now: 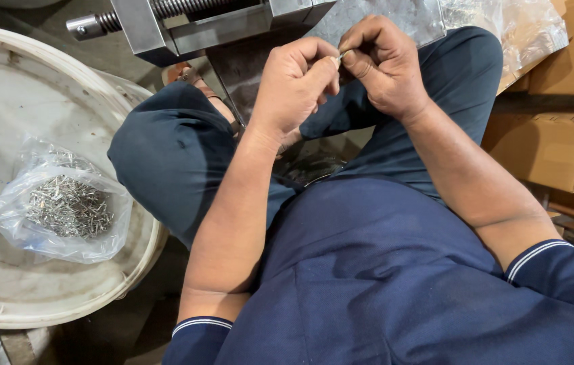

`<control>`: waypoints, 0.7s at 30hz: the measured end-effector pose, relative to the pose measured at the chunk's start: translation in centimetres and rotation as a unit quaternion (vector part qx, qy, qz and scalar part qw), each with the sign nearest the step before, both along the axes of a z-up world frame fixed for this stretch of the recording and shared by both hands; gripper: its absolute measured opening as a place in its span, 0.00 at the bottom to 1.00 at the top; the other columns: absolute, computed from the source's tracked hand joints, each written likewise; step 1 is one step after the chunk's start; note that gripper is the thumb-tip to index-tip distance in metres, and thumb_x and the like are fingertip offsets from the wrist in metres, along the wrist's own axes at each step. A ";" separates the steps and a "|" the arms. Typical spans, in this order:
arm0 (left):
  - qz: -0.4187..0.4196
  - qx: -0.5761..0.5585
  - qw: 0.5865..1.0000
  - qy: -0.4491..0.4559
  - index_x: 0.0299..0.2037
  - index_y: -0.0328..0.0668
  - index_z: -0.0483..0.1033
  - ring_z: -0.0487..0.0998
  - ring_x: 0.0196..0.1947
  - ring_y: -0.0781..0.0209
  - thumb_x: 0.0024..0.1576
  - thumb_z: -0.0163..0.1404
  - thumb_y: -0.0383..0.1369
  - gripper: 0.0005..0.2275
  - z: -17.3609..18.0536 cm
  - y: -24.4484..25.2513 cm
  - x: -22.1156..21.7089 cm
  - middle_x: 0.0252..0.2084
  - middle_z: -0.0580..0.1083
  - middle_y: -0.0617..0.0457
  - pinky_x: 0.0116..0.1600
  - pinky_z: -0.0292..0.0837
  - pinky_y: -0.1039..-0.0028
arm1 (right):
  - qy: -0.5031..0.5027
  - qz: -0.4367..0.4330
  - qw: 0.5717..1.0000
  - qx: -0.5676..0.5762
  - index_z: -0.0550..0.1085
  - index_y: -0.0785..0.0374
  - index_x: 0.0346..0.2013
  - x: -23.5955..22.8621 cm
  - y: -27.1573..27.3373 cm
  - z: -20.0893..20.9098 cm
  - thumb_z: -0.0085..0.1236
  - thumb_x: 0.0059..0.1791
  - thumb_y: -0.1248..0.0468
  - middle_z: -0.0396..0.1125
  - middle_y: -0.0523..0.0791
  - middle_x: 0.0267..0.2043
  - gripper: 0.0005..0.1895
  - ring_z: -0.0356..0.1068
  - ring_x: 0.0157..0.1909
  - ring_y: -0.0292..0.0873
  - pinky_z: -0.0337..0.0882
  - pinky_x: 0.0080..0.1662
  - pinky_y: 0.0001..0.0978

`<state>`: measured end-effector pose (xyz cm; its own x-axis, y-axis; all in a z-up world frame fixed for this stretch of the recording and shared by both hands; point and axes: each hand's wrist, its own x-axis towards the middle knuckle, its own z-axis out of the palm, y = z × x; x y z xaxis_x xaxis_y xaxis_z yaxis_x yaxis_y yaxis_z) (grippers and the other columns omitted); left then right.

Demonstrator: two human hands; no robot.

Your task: The person sits cross-legged and uses a manual press to assemble small metal fasteners. They pick up individual pins and sleeves from a plastic bag, insert them into the press, and operate the screw mechanism to join the parts.

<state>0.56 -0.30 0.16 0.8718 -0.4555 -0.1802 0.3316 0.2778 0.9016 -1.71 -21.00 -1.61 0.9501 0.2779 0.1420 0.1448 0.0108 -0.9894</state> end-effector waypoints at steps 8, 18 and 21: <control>0.031 0.058 0.990 -0.128 0.39 0.32 0.76 0.70 0.31 0.78 0.57 0.56 0.22 0.04 0.2 0.1 -0.9 0.30 0.73 0.60 0.36 0.67 0.83 | 0.004 -0.004 1.000 -0.009 0.67 0.67 0.49 0.1 -0.1 -0.4 0.56 0.63 0.72 0.66 0.42 0.47 0.05 0.66 0.46 0.31 0.69 0.49 0.21; -0.018 0.013 0.997 -0.077 0.36 0.34 0.78 0.73 0.26 0.75 0.63 0.51 0.26 0.05 0.2 0.5 0.0 0.26 0.76 0.58 0.31 0.66 0.82 | 0.042 0.043 0.998 0.018 0.69 0.67 0.50 0.3 -0.9 -0.2 0.57 0.63 0.66 0.68 0.41 0.46 0.07 0.68 0.45 0.31 0.70 0.49 0.22; -0.044 0.026 0.997 -0.060 0.33 0.36 0.78 0.73 0.23 0.74 0.62 0.51 0.27 0.06 0.3 0.9 0.5 0.24 0.75 0.57 0.29 0.66 0.81 | 0.040 0.075 0.996 0.002 0.69 0.68 0.49 0.6 -1.2 0.1 0.57 0.63 0.65 0.68 0.41 0.45 0.08 0.67 0.45 0.31 0.69 0.48 0.21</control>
<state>1.02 0.62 0.44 0.8452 -0.5246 -0.1023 0.2419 0.2048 0.9484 -1.12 -22.21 -1.56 0.9062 0.4174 0.0681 0.0609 0.0306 -0.9977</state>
